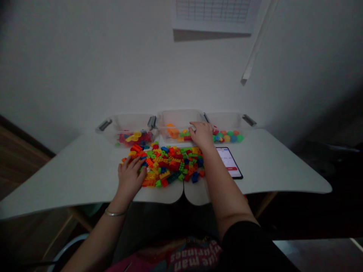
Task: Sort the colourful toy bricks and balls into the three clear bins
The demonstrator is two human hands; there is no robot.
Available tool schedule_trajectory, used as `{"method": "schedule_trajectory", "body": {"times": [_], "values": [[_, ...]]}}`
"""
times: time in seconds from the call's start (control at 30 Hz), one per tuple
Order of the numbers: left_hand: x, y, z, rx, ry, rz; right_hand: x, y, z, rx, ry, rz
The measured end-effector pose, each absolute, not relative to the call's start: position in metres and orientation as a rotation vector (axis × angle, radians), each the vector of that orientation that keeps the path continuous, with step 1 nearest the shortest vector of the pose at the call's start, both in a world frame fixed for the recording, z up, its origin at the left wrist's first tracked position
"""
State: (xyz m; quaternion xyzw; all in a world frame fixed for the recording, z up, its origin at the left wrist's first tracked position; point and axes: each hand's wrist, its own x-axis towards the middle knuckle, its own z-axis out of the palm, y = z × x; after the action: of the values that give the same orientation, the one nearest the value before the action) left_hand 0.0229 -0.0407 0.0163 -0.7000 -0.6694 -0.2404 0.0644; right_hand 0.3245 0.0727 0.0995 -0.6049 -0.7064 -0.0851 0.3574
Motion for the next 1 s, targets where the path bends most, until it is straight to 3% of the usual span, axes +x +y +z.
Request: {"method": "schedule_trajectory", "body": {"times": [0.37,0.6,1.0], "values": [[0.026,-0.041,0.017,-2.107,-2.040,-0.741,0.278,0.041,0.104,-1.108,-2.018,-0.130],[0.025,-0.041,0.016,-2.115,-2.032,-0.746,0.244,0.035,0.070,-1.076,-2.526,-0.065],[0.025,-0.042,0.016,-2.123,-2.025,-0.737,0.243,0.046,0.044,-1.095,-2.600,-0.225]]}}
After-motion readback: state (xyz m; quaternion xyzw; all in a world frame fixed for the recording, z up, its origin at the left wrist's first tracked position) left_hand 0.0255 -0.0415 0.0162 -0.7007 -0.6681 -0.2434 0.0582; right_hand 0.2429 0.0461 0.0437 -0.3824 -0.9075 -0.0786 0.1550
